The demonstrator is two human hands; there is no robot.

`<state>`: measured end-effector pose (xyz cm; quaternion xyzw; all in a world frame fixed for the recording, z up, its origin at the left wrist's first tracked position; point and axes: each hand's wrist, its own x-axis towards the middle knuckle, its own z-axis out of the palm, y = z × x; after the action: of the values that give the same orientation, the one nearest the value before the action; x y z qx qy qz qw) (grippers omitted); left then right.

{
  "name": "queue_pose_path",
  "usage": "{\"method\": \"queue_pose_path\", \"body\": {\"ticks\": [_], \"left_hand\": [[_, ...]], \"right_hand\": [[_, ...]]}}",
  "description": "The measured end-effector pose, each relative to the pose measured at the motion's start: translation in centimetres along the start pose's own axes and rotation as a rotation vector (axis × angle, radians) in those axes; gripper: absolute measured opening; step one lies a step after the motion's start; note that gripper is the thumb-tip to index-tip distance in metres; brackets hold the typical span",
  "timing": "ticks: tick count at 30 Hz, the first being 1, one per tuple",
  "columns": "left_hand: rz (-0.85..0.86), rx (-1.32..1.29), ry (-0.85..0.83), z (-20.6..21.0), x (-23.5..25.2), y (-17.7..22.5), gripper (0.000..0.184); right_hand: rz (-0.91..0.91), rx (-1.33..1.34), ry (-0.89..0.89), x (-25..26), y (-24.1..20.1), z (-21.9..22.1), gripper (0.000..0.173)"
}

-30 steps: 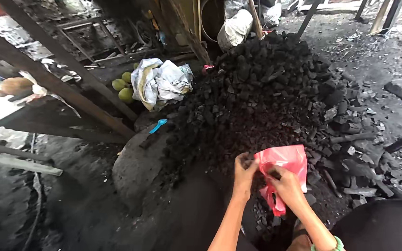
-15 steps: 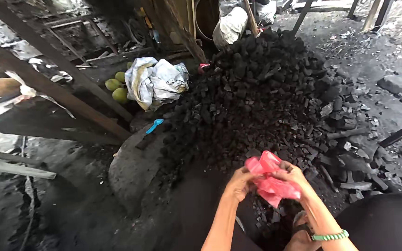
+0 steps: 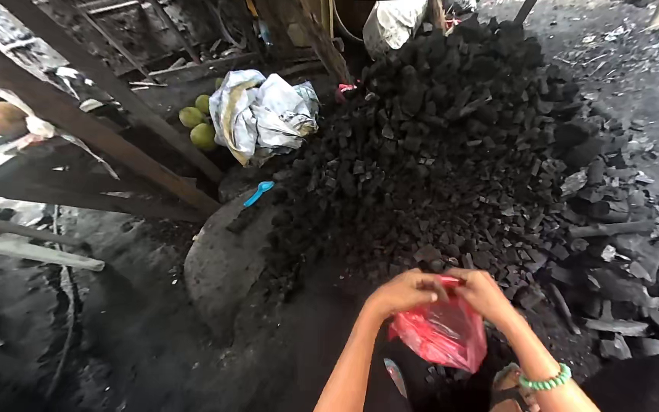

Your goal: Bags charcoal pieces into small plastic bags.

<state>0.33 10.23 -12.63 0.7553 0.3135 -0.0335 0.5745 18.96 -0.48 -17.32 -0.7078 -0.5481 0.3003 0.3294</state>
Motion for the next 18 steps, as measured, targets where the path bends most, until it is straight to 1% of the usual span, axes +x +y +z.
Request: {"method": "queue_pose_path", "body": {"ticks": [1, 2, 3, 4, 5, 6, 7, 8, 9, 10, 11, 12, 13, 15, 17, 18], "left_hand": [[-0.086, 0.23, -0.005, -0.9, 0.6, -0.6, 0.023], [-0.227, 0.401, 0.049, -1.9, 1.1, -1.5, 0.028], [-0.343, 0.476, 0.141, -2.9, 1.5, -2.4, 0.033], [-0.401, 0.477, 0.252, -4.0, 1.9, -3.1, 0.036], [-0.393, 0.445, 0.396, -4.8, 2.6, -3.9, 0.037], [-0.34, 0.379, 0.568, -5.5, 3.6, -4.9, 0.039], [-0.263, 0.252, 0.747, -6.1, 4.6, -6.0, 0.047], [-0.208, 0.067, 0.915, -6.8, 5.9, -7.1, 0.056], [-0.169, -0.13, 1.055, -7.3, 7.3, -8.3, 0.059], [-0.184, -0.29, 1.116, -7.4, 8.5, -9.3, 0.062], [-0.227, -0.386, 1.1, -7.0, 9.4, -9.9, 0.064], [-0.272, -0.425, 1.03, -6.2, 10.2, -10.4, 0.065], [-0.307, -0.432, 0.939, -5.1, 11.1, -10.8, 0.062], [-0.359, -0.481, 0.807, -3.6, 13.1, -11.6, 0.063], [-0.384, -0.505, 0.762, -2.7, 15.4, -13.2, 0.066], [-0.392, -0.46, 0.752, -2.3, 16.5, -14.2, 0.065]], "right_hand": [[0.025, 0.025, 0.025, 1.2, 0.4, -1.1, 0.023], [0.064, 0.102, 0.059, 2.5, 1.1, -2.3, 0.023], [0.093, 0.225, 0.096, 4.0, 2.0, -3.1, 0.022], [0.105, 0.367, 0.114, 5.7, 2.7, -3.5, 0.021], [0.11, 0.511, 0.101, 7.5, 3.1, -3.5, 0.019], [0.114, 0.635, 0.068, 9.3, 3.2, -3.1, 0.02], [0.115, 0.685, 0.022, 11.1, 3.1, -2.5, 0.027], [0.114, 0.643, -0.025, 13.0, 3.1, -1.9, 0.038], [0.098, 0.499, -0.066, 15.0, 3.1, -1.1, 0.044], [0.047, 0.271, -0.1, 16.7, 3.2, -0.1, 0.044], [-0.027, 0.019, -0.133, 18.1, 3.7, 1.2, 0.041], [-0.093, -0.217, -0.177, 19.6, 4.7, 2.8, 0.039], [-0.136, -0.367, -0.211, 20.4, 5.6, 4.2, 0.038], [-0.146, -0.492, -0.244, 20.9, 6.9, 6.6, 0.045], [-0.143, -0.547, -0.208, 20.0, 7.7, 8.0, 0.056], [-0.156, -0.562, -0.186, 19.3, 8.1, 8.3, 0.058]]}}
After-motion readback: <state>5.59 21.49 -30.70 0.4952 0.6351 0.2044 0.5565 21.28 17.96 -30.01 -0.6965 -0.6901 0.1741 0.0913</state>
